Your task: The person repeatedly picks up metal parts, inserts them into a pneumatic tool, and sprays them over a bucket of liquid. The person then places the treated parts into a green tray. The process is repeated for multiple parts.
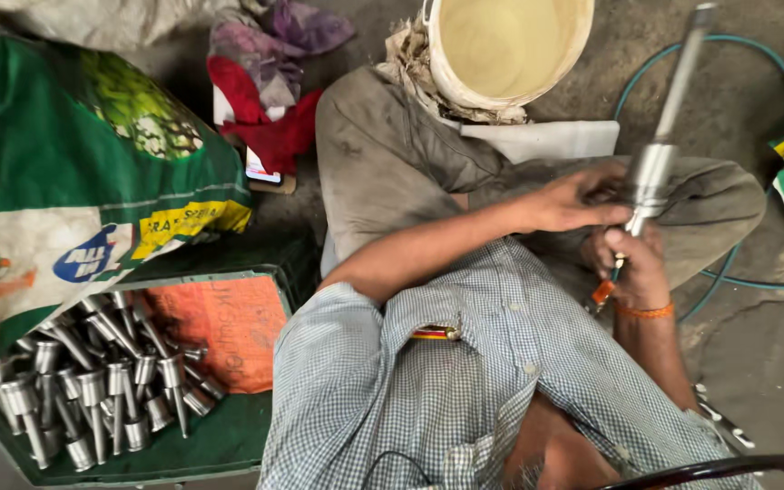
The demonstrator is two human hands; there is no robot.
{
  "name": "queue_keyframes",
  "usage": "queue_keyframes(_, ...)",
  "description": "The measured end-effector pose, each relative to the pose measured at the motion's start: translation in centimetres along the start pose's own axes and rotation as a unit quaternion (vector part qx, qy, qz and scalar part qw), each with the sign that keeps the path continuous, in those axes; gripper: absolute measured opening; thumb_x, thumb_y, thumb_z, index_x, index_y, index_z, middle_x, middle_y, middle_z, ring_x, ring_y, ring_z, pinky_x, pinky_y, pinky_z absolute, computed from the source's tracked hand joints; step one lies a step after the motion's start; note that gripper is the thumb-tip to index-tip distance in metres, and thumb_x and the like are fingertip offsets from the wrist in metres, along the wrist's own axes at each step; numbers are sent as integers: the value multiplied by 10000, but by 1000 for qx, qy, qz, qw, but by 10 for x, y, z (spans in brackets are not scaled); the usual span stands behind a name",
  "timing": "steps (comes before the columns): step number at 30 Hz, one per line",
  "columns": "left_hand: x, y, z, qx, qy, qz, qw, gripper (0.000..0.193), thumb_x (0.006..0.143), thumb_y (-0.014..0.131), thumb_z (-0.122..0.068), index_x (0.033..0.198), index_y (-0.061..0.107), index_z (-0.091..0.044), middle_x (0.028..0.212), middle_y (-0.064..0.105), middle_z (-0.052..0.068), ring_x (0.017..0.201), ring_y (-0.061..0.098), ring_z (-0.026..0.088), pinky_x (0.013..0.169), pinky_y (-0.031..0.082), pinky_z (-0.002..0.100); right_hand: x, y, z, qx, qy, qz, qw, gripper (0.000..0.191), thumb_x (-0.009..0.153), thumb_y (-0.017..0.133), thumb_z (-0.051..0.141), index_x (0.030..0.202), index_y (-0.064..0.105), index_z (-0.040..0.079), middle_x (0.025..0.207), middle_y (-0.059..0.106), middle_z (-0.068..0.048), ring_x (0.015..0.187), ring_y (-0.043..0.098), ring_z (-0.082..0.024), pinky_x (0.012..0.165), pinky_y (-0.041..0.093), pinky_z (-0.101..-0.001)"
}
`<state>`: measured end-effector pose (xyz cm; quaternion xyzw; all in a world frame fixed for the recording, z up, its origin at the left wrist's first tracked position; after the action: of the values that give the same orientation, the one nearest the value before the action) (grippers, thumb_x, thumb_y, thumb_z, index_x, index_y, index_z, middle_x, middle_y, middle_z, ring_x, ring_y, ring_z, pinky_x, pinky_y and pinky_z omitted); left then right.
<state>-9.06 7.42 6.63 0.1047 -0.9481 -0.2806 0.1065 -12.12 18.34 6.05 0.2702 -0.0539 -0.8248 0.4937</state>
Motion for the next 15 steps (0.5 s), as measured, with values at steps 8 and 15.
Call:
queue_keyframes(8, -2, -11, 7, 8, -23, -18, 1000, 371, 910, 764, -390, 1012, 765, -33, 958, 829, 89, 942, 776, 209, 911, 615, 373, 0, -2, -1, -283, -133, -52, 949, 374, 1068, 487, 367, 1139, 585, 13, 938, 632, -48, 845, 613, -140, 715, 472, -284)
queue_keyframes(15, -7, -47, 3, -115, -22, -28, 993, 397, 922, 780, -328, 1107, 737, 21, 1113, 796, 150, 1035, 742, 235, 941, 594, 406, 15, 24, -19, -476, -273, -3, 836, 611, 1012, 834, 348, 1359, 514, -40, 1251, 583, -120, 1132, 583, -239, 899, 518, -391)
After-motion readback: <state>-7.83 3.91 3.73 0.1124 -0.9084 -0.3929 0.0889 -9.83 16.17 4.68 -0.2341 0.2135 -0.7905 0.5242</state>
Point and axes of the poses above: each hand's wrist, its own x-axis towards the middle knuckle, its own y-axis out of the palm, z = x × y, the point moved 10 cm from there along x, towards the middle knuckle
